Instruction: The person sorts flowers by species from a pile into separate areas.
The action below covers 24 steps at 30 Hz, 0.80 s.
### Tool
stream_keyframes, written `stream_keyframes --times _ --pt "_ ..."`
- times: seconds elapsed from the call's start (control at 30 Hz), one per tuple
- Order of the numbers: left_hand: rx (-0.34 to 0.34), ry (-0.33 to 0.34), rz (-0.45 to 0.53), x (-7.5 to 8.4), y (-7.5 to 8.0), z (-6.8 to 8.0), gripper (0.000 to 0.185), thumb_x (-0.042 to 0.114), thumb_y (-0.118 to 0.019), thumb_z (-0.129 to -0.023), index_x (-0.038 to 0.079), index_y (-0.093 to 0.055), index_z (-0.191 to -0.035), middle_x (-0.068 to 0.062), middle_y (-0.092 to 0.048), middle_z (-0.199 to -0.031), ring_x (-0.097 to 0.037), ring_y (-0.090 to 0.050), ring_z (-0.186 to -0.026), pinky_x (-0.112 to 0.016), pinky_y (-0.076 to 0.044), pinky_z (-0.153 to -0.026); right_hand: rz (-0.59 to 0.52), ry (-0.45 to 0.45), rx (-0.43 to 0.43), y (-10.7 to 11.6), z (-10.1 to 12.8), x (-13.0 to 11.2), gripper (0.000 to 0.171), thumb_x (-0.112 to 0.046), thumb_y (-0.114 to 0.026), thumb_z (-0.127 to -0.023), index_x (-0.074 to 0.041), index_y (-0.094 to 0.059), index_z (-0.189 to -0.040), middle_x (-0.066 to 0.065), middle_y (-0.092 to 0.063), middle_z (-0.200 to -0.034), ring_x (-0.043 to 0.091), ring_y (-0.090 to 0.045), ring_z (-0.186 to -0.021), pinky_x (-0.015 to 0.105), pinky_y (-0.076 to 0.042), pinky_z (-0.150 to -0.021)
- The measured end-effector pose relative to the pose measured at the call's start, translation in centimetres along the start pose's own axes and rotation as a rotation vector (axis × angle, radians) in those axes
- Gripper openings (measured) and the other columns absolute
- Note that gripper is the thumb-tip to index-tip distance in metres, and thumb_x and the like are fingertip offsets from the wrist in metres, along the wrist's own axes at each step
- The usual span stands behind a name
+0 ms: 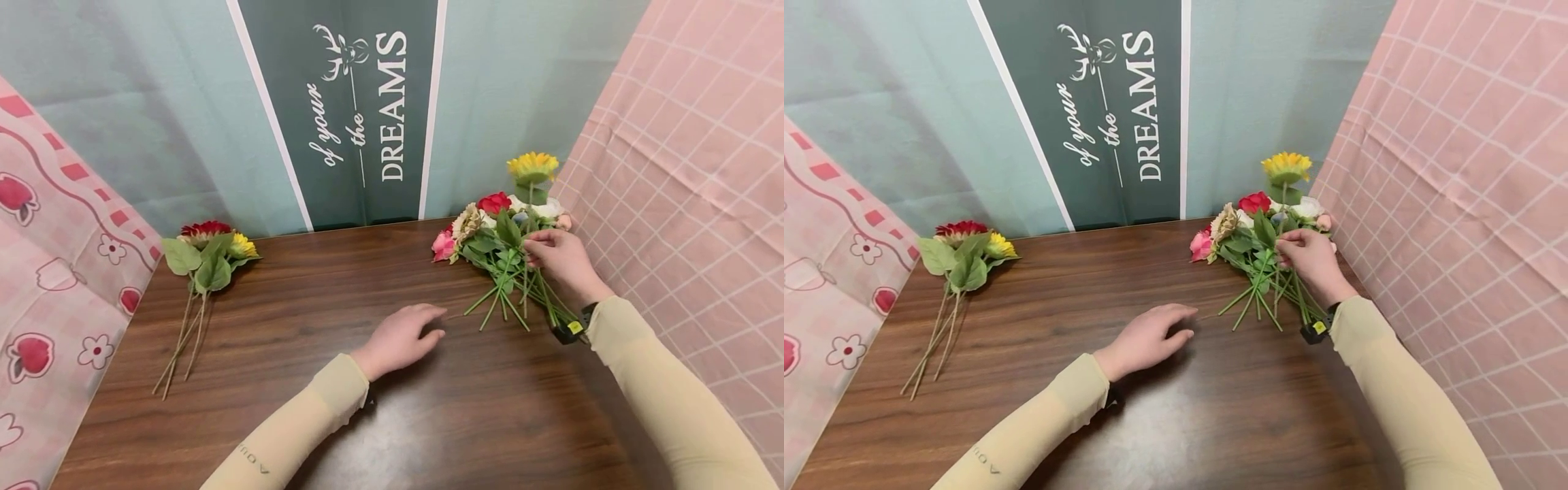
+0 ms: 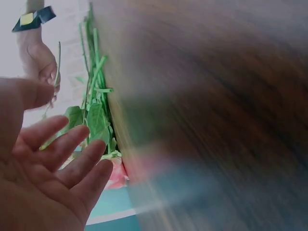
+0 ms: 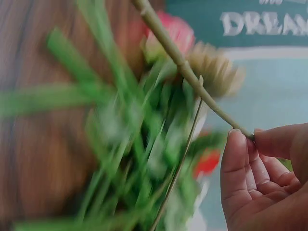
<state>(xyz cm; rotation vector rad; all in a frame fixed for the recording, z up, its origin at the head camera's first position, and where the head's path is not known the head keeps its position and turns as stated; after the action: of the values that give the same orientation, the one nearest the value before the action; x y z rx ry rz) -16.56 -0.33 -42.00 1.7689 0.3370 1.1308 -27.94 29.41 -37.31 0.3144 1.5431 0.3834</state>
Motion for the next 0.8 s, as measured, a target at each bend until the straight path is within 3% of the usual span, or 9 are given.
stream_keyframes --times 0.13,0.27,0.43,0.6,0.8 --pt "0.064 0.149 0.33 -1.0 0.6 -0.1 0.038 0.026 -0.061 -0.104 0.009 -0.066 -0.136 -0.003 -0.067 -0.133 -0.015 -0.062 -0.121 -0.034 -0.049 -0.103 -0.124 0.02 -0.07 -3.9 0.2 -2.4 0.043 -0.015 -0.063 -0.103 0.017 -0.053 -0.13 0.006 -0.073 -0.093 0.013 -0.071 -0.081 0.028 -0.061 -0.076" --pt "0.07 0.261 0.619 -1.9 0.3 -0.1 0.039 0.027 -0.063 -0.103 0.004 -0.067 -0.134 -0.007 -0.072 -0.12 -0.017 -0.069 -0.104 -0.033 -0.056 -0.089 -0.25 0.002 -0.141 -8.6 0.3 -3.9 0.038 -0.012 -0.064 -0.102 0.016 -0.053 -0.127 0.026 -0.068 -0.109 0.016 -0.072 -0.083 0.031 -0.061 -0.079" --pt "0.084 0.329 0.919 -2.6 -0.3 -0.1 0.038 0.018 -0.065 -0.102 -0.007 -0.064 -0.131 -0.021 -0.072 -0.113 -0.029 -0.073 -0.098 -0.037 -0.061 -0.082 -0.373 -0.014 -0.232 -13.5 0.8 -4.8 0.032 -0.007 -0.063 -0.102 0.015 -0.055 -0.122 0.025 -0.068 -0.107 0.02 -0.073 -0.083 0.037 -0.061 -0.082" --pt "0.143 0.345 1.051 -3.2 -0.3 -0.1 0.032 0.008 -0.065 -0.101 -0.014 -0.062 -0.125 -0.031 -0.07 -0.109 -0.031 -0.074 -0.09 -0.036 -0.062 -0.076 -0.418 -0.029 -0.269 -16.0 1.1 -5.2 0.027 -0.007 -0.064 -0.101 0.012 -0.057 -0.119 0.016 -0.071 -0.1 0.018 -0.073 -0.082 0.037 -0.061 -0.08" --pt "0.158 0.357 1.072 -3.9 0.1 0.2 0.027 0.003 -0.065 -0.099 -0.016 -0.062 -0.119 -0.034 -0.069 -0.104 -0.021 -0.072 -0.078 -0.037 -0.063 -0.072 -0.49 -0.039 -0.274 -16.6 0.8 -5.7 0.03 -0.008 -0.065 -0.101 0.012 -0.058 -0.122 0.014 -0.072 -0.1 0.018 -0.072 -0.083 0.033 -0.061 -0.08"
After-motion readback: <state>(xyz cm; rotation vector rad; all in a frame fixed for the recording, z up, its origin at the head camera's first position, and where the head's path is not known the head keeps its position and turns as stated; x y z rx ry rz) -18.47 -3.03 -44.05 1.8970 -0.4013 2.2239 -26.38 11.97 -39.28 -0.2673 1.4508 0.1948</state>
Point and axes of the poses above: each hand's wrist, its own z-axis away from the middle knuckle, its own y-axis out of the back of the hand, x = y × z, the point moved 5 cm from there along -z, towards the middle knuckle
